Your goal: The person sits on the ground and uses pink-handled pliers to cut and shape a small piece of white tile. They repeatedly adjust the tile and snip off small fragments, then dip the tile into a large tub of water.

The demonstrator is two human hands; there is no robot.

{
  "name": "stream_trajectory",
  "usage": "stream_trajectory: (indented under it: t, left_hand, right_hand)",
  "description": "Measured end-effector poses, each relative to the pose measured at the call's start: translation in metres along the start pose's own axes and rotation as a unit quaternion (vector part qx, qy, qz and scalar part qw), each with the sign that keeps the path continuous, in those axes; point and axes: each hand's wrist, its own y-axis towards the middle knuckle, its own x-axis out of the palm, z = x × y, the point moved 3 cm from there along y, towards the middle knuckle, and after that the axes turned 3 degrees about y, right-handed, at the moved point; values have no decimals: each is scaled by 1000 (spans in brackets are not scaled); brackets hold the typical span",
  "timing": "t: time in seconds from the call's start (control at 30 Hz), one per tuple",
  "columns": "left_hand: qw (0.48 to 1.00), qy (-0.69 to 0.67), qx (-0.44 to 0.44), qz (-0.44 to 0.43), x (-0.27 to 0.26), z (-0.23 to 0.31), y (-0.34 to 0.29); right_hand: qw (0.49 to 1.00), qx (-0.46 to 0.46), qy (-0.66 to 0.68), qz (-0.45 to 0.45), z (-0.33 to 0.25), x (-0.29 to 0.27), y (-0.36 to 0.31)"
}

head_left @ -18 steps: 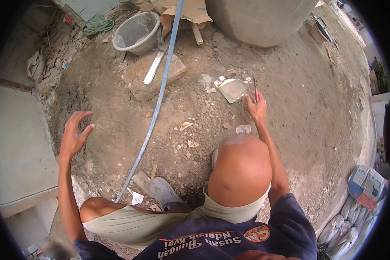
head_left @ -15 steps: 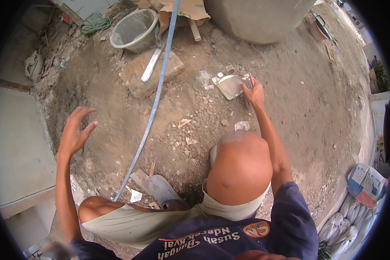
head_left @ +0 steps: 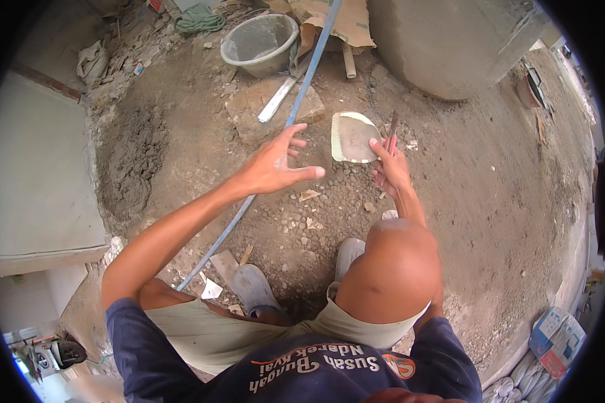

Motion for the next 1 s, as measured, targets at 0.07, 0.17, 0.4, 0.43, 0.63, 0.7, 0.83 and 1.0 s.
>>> stream_trajectory:
  t: [0.07, 0.17, 0.4, 0.43, 0.63, 0.7, 0.83, 1.0]
  left_hand:
    - [986, -153, -12, 62, 46, 17, 27]
    - [942, -325, -1, 83, 60, 30, 47]
    - [861, -472, -31, 188, 45, -13, 70]
    - [857, -480, -23, 185, 44, -12, 69]
    - [861, -470, 23, 192, 37, -16, 63]
    - [888, -405, 50, 214, 35, -29, 61]
    - [913, -350, 88, 192, 42, -20, 61]
    - [927, -162, 98, 323, 38, -9, 57]
  right_hand:
    - [997, 12, 74, -2, -1, 12, -12]
    - [996, 22, 82, 2, 9, 34, -18]
    - [979, 58, -175, 91, 39, -6, -1]
    - [973, 45, -213, 82, 50, -17, 4]
    - [941, -145, -295, 85, 64, -26, 17]
    - [967, -182, -172, 38, 27, 10, 0]
    - [986, -109, 67, -104, -24, 69, -27]
    - [937, -292, -189, 18, -44, 76, -25]
